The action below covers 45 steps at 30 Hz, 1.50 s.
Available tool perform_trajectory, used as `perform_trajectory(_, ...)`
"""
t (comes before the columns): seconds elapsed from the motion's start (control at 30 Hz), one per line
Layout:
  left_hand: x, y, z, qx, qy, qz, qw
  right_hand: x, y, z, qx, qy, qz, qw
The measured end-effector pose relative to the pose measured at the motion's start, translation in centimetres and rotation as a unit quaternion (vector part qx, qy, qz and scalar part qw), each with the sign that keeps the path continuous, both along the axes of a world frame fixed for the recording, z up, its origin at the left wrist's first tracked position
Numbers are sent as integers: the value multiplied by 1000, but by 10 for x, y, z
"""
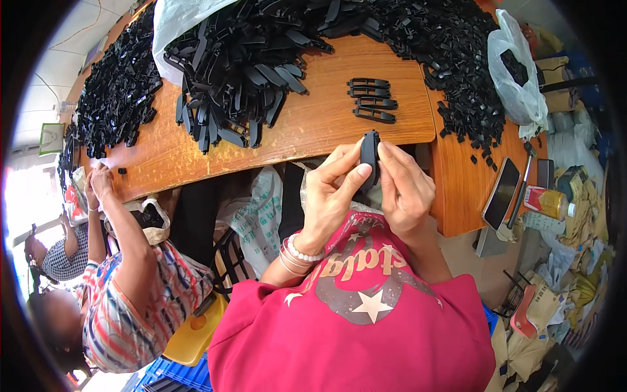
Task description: Assemble small black plastic components by hand and tap them into position using a small hammer.
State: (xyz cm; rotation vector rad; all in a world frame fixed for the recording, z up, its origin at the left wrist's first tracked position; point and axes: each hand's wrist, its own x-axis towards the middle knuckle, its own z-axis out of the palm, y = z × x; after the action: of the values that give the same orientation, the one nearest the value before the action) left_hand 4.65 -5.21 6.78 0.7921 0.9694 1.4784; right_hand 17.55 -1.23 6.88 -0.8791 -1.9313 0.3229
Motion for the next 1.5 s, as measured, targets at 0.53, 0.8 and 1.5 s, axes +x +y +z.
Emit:
perform_trajectory(0.53,-52,38,-50,-108,390,-127,906,26,30,-46,-91,-96,43,990)
perform_trajectory(0.8,-113,126,-57,198,859,78,466,28,68,-63,-59,-169,-51,982)
perform_trajectory(1.5,-30,41,-48,-62,-108,-46,991,96,132,-74,-70,-248,-277,926)
